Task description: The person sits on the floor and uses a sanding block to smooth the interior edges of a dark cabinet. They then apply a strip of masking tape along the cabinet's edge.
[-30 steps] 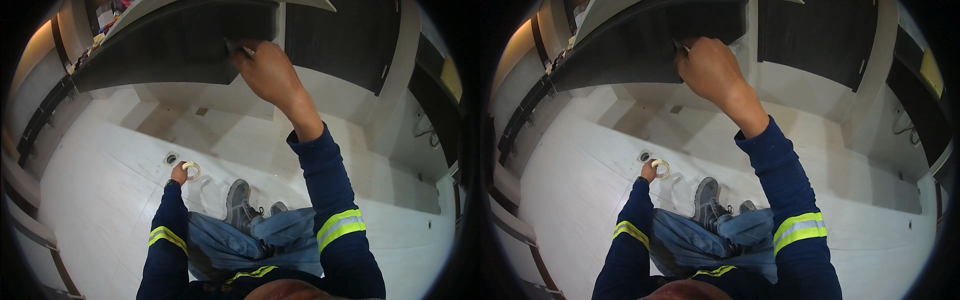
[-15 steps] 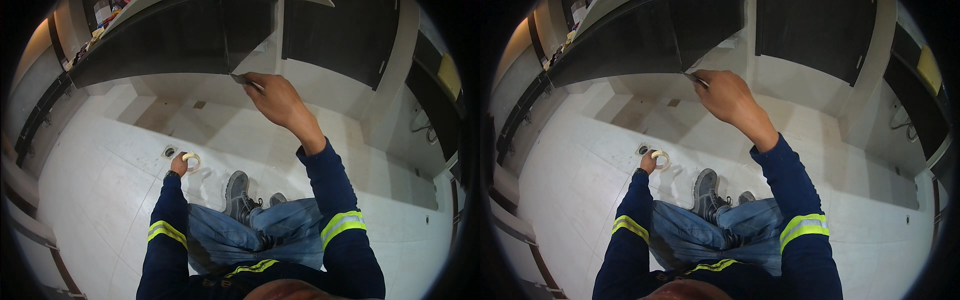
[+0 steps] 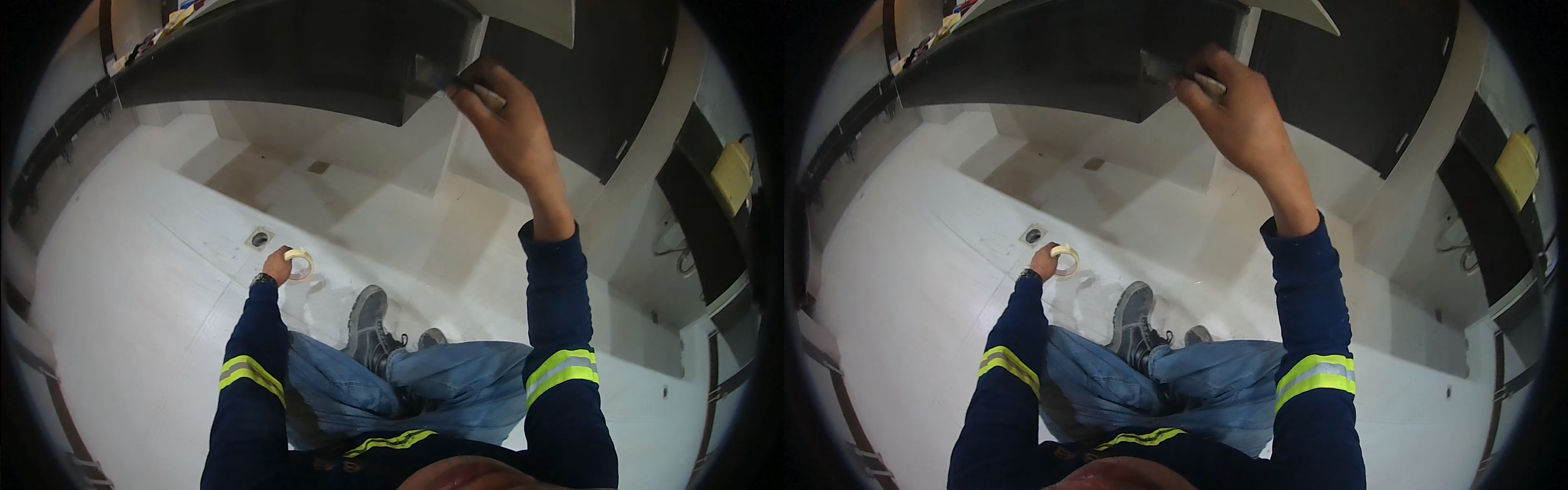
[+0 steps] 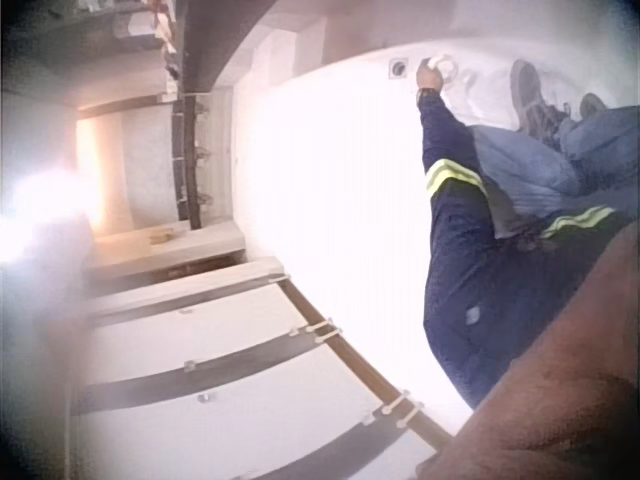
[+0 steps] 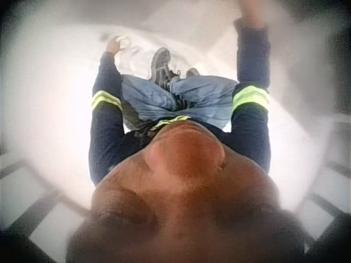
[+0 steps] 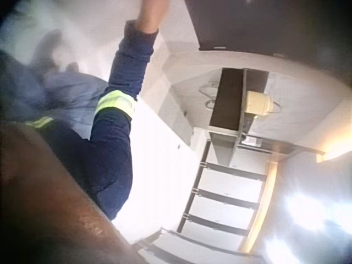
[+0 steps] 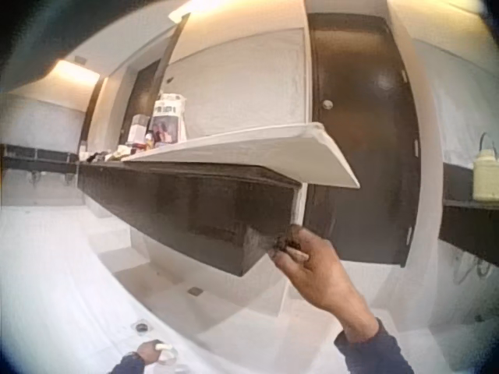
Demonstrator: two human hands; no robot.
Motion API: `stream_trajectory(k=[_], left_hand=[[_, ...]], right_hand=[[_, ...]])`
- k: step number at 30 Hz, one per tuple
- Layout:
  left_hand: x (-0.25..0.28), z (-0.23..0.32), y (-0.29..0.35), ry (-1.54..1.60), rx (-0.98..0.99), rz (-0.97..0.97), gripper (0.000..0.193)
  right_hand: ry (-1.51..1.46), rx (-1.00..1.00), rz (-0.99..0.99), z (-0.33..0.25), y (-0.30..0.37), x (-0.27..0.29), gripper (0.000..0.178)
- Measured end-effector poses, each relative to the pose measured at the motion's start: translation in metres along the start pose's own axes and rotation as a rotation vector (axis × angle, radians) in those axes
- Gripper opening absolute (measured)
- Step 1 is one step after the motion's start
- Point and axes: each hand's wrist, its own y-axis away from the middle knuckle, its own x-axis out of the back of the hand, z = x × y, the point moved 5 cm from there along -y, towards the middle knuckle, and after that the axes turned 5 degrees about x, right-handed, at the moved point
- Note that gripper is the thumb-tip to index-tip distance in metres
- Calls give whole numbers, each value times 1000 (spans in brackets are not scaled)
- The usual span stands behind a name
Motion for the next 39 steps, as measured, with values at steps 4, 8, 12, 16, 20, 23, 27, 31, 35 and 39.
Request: stream_trajectory(k=[4, 8, 12, 16, 20, 23, 27, 31, 35, 39], left_hand=[[-3, 2, -1, 22, -21, -6, 28], [-6, 4, 0, 39, -33, -23, 29], [-9, 4, 0, 30, -5, -51, 30], [-8, 5, -1, 18, -24, -39, 27], [-9, 4, -2, 49, -28, -22, 26], [-10, 4, -2, 48, -19, -37, 28], [-9, 6, -2, 38, -54, -44, 28], [-9, 6, -2, 15, -33, -57, 28], [-7, 10, -1, 17, -35, -53, 28], [-4, 14, 3, 4, -26, -60, 27]], right_hand=[[27, 208, 18, -19, -17, 4, 35], [-185, -9, 41, -15, 14, -19, 30], [-503, -485, 124, 5, 73, -67, 30], [-551, -314, 300, 6, 73, -70, 29], [-579, -338, 375, -4, 77, -81, 36], [-790, -424, 462, -13, 86, -108, 49], [-1209, -628, 492, -19, 96, -148, 65], [-1148, -494, 465, -33, 91, -152, 55], [-1396, -647, 354, -36, 86, -174, 34], [-1314, -549, 372, -27, 65, -190, 27]])
